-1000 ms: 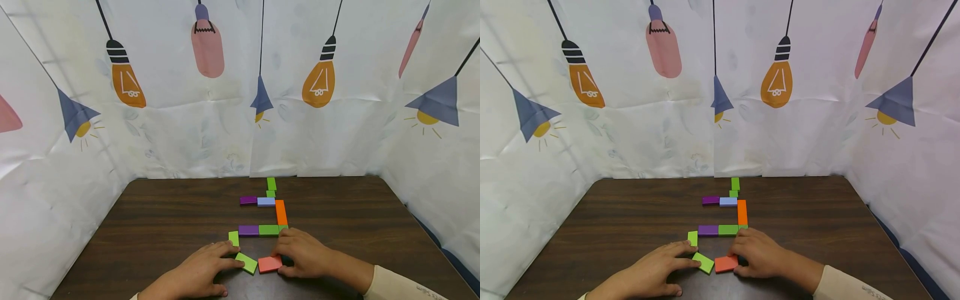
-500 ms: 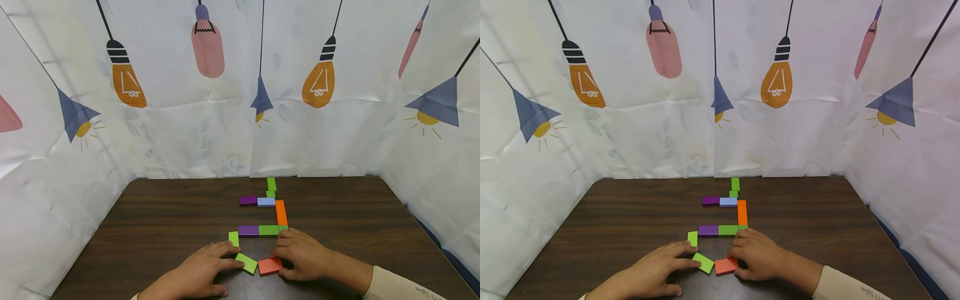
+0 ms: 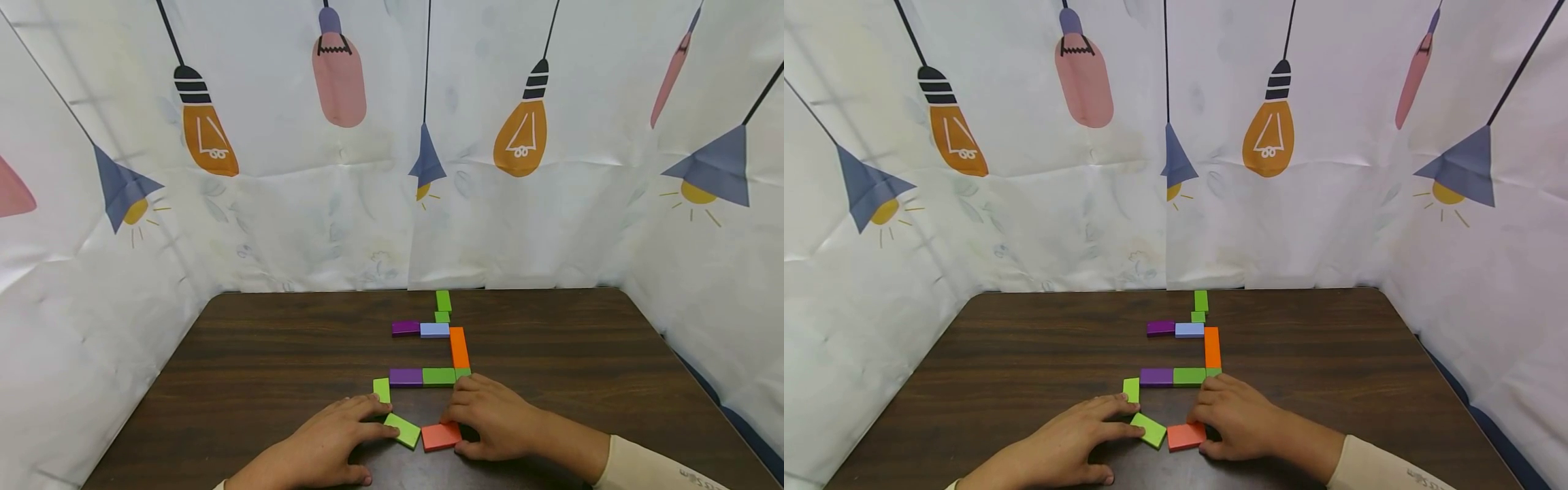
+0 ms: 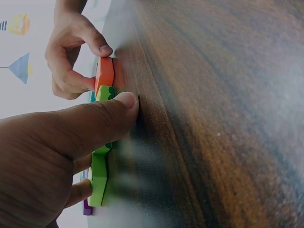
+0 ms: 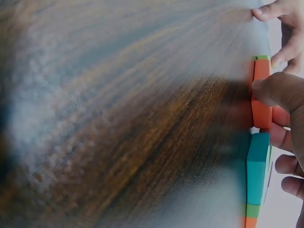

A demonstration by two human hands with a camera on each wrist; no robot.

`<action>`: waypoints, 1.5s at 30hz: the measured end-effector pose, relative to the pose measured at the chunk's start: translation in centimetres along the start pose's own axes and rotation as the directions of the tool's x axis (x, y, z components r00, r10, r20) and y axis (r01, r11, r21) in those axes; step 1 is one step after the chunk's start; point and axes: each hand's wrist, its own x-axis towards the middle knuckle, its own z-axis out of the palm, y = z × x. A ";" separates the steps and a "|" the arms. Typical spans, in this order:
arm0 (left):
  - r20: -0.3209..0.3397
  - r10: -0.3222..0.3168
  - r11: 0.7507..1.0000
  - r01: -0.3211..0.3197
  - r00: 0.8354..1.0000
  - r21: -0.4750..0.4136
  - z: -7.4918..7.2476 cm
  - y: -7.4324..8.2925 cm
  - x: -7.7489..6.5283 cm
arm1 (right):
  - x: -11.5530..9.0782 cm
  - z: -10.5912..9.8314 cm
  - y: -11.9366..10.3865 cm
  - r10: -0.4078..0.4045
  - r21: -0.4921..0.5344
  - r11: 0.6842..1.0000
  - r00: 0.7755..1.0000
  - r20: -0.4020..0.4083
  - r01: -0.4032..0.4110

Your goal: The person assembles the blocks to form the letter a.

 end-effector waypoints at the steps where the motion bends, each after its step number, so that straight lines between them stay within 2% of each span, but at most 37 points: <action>1: -0.001 0.000 1.000 0.000 1.000 0.000 0.0 0.0 0.0 | 0.0 0.0 0.0 -0.001 0.001 1.000 1.000 0.001 0.001; 7: -0.005 -0.001 1.000 0.001 1.000 0.005 0.0 0.1 -0.1 | 0.1 0.0 0.0 0.004 0.001 1.000 1.000 0.009 -0.004; 14: -0.002 0.001 1.000 -0.001 1.000 0.005 -0.2 0.0 0.0 | 0.2 -0.6 0.4 0.035 0.028 0.999 0.996 -0.086 -0.033; 19: 0.006 -0.005 1.000 0.005 1.000 -0.003 -0.3 0.0 0.0 | 0.5 -1.4 2.0 0.093 0.003 0.996 0.986 -0.139 -0.093; 27: -0.007 0.008 1.000 -0.008 1.000 -0.001 -0.2 0.0 0.0 | 1.8 -2.7 5.4 0.191 -0.021 0.980 0.966 -0.173 -0.198; 36: -0.006 0.010 1.000 -0.010 1.000 0.008 -0.2 0.1 0.0 | 3.5 -2.6 9.0 0.323 -0.026 0.944 0.939 -0.117 -0.328; 45: -0.021 0.023 1.000 -0.022 1.000 0.021 -0.1 0.1 0.0 | 4.5 -1.7 10.7 0.420 0.022 0.908 0.907 -0.016 -0.419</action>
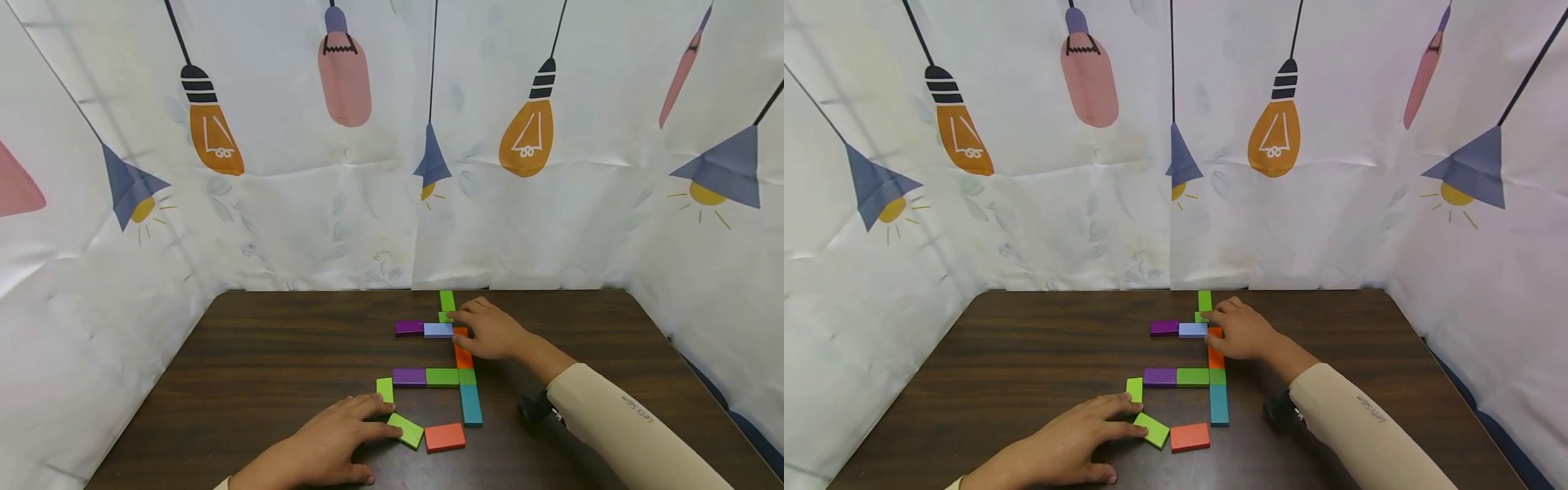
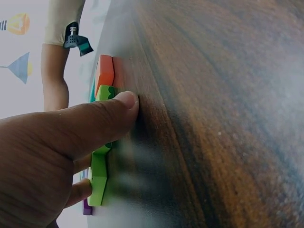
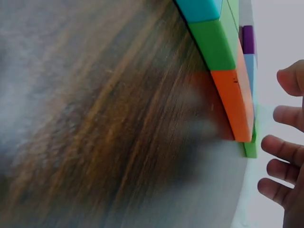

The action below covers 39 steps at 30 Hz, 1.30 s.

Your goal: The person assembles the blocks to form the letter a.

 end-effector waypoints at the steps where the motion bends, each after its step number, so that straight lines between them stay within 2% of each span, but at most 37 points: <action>1: 0.001 0.000 1.000 0.000 1.000 -0.001 0.0 0.0 0.0 | 0.1 0.1 0.1 0.006 0.002 1.000 1.000 0.012 -0.006; 6: -0.004 -0.004 1.000 0.004 1.000 -0.001 0.0 0.1 0.0 | 0.5 0.5 0.3 0.029 0.016 0.999 0.998 0.051 -0.030; 14: 0.004 -0.016 1.000 0.016 1.000 -0.018 -0.1 0.1 0.0 | 0.6 0.8 1.0 0.082 0.043 0.996 0.995 0.058 -0.084; 21: 0.002 -0.011 1.000 0.011 1.000 -0.019 -0.1 0.0 0.0 | -0.1 0.8 2.0 0.109 0.076 0.991 0.994 0.029 -0.111; 28: 0.031 -0.018 0.999 0.019 0.999 -0.038 -0.5 -0.1 0.1 | -1.0 0.5 3.4 0.121 0.072 0.990 0.993 -0.010 -0.120; 39: 0.034 -0.022 0.999 0.023 0.999 -0.044 -0.7 -0.2 0.2 | -2.0 0.0 4.7 0.133 -0.019 0.991 0.989 -0.063 -0.135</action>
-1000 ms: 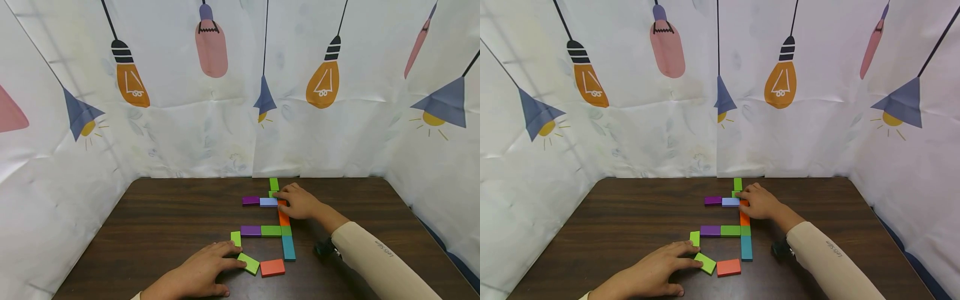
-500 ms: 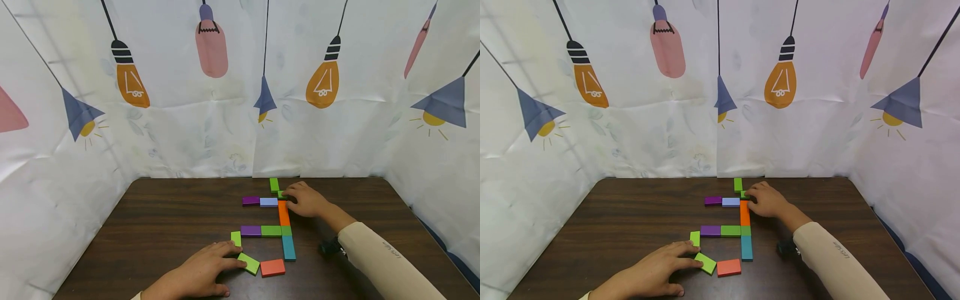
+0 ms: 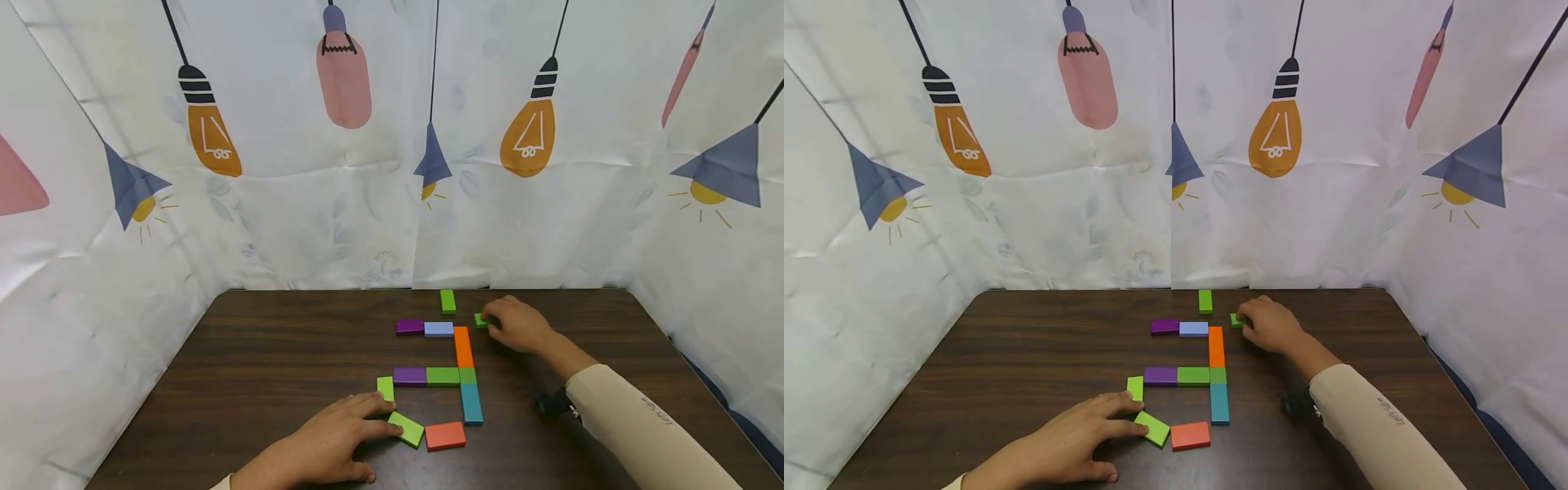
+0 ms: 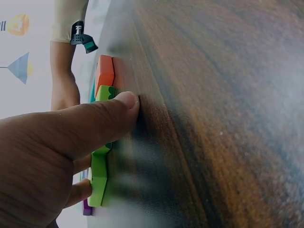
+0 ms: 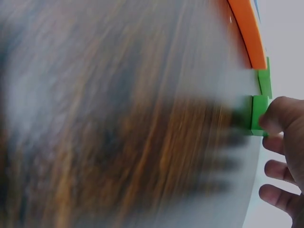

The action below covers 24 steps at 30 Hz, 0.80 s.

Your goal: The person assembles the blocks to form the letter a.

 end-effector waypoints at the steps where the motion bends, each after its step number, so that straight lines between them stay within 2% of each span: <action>1: 0.000 0.000 1.000 0.000 1.000 -0.001 0.0 0.0 0.0 | -0.1 0.0 0.1 0.002 -0.009 1.000 1.000 -0.003 -0.002; 8: 0.000 -0.007 1.000 0.007 1.000 0.000 0.2 0.0 0.1 | -0.6 0.0 0.8 0.021 -0.028 0.999 1.000 -0.011 -0.021; 15: -0.012 0.002 1.000 -0.001 1.000 0.013 0.4 0.1 0.1 | -1.6 -0.2 1.3 0.001 -0.046 0.999 1.000 -0.016 -0.002; 24: -0.014 -0.002 1.000 0.002 1.000 0.008 0.5 0.2 0.1 | -3.5 -0.7 0.3 -0.037 -0.027 0.999 0.997 -0.063 0.035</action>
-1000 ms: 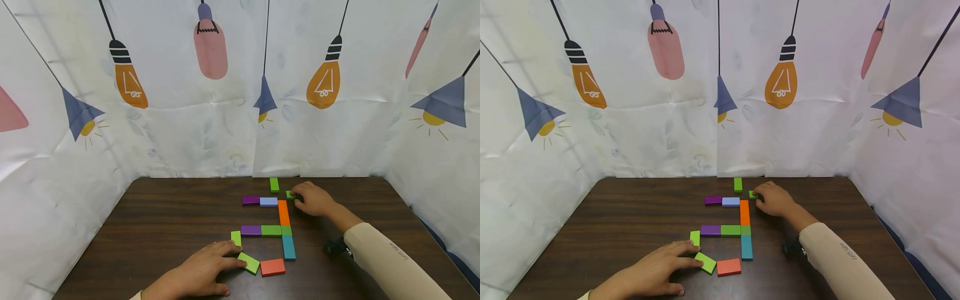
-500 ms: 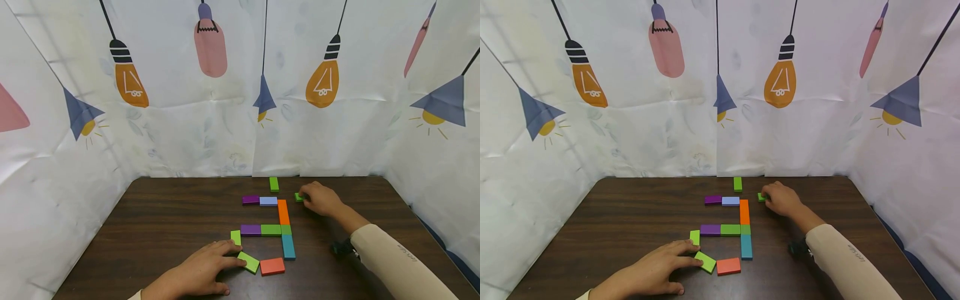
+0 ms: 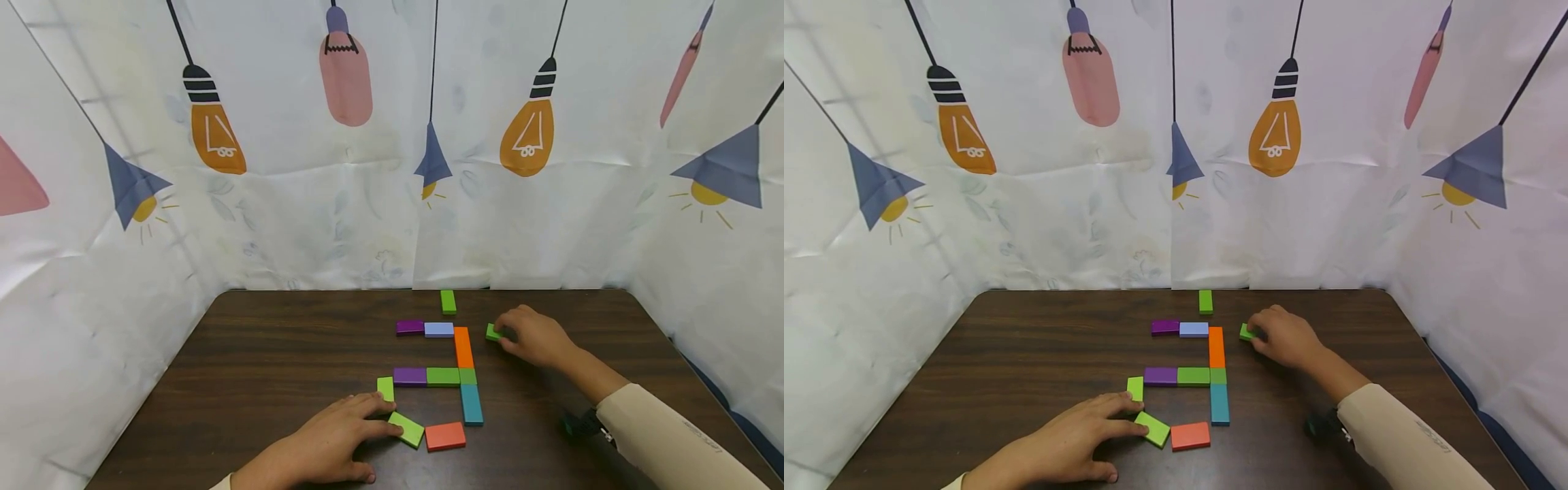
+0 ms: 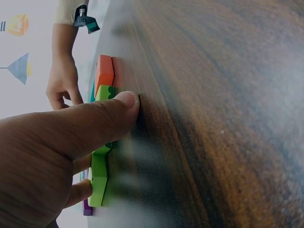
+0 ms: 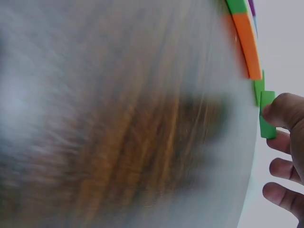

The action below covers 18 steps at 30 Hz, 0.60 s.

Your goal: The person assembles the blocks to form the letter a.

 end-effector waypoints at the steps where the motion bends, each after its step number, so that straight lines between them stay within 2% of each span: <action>1: 0.001 0.001 1.000 -0.001 1.000 0.000 0.0 0.0 0.0 | -0.2 -0.1 -0.2 -0.005 0.002 1.000 1.000 -0.003 0.005; 12: 0.007 -0.005 1.000 0.005 1.000 0.001 -0.1 0.0 0.1 | -2.6 -0.7 -2.6 -0.116 0.000 0.993 0.990 -0.078 0.116; 18: -0.013 0.008 1.000 -0.008 1.000 0.015 -0.1 0.1 0.1 | -3.6 -0.9 -3.8 -0.160 0.040 0.985 0.980 -0.119 0.166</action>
